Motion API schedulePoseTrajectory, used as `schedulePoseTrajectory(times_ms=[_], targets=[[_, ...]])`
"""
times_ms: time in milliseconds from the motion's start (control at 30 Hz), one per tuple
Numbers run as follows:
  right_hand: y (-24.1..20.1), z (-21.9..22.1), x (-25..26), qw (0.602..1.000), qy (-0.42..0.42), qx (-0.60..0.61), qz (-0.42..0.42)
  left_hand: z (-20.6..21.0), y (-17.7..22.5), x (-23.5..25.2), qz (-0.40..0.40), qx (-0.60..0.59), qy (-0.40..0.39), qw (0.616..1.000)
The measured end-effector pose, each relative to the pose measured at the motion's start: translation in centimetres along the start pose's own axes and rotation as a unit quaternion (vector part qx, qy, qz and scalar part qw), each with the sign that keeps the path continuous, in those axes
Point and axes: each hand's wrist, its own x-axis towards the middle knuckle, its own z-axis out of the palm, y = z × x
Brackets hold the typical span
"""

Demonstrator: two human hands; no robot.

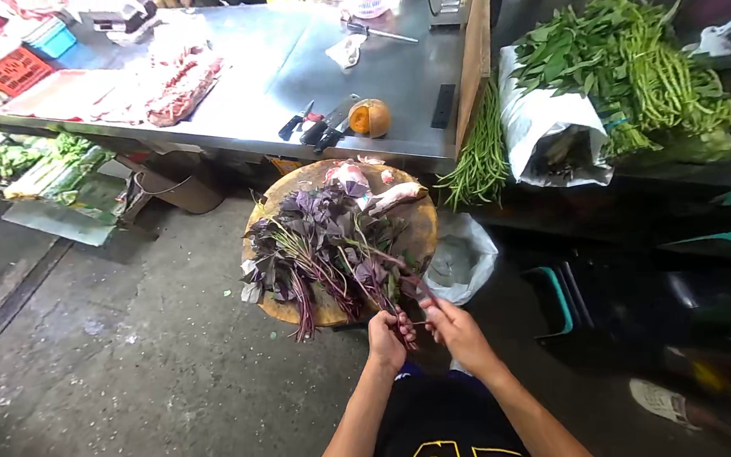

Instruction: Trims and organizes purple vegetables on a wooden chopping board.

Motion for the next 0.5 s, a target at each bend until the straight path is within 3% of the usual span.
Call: schedulePoseTrajectory(times_ms=[233, 500], targets=[[-3.3, -6.9, 1.6, 0.989, 0.078, 0.122, 0.017, 0.0, 1.2, -1.3, -0.003, 0.081, -0.065, 0.995], [-4.5, -21.8, -3.0, 0.957, 0.175, 0.182, -0.144, 1.7, 2.0, -6.5, 0.145, 0.075, -0.078, 0.983]])
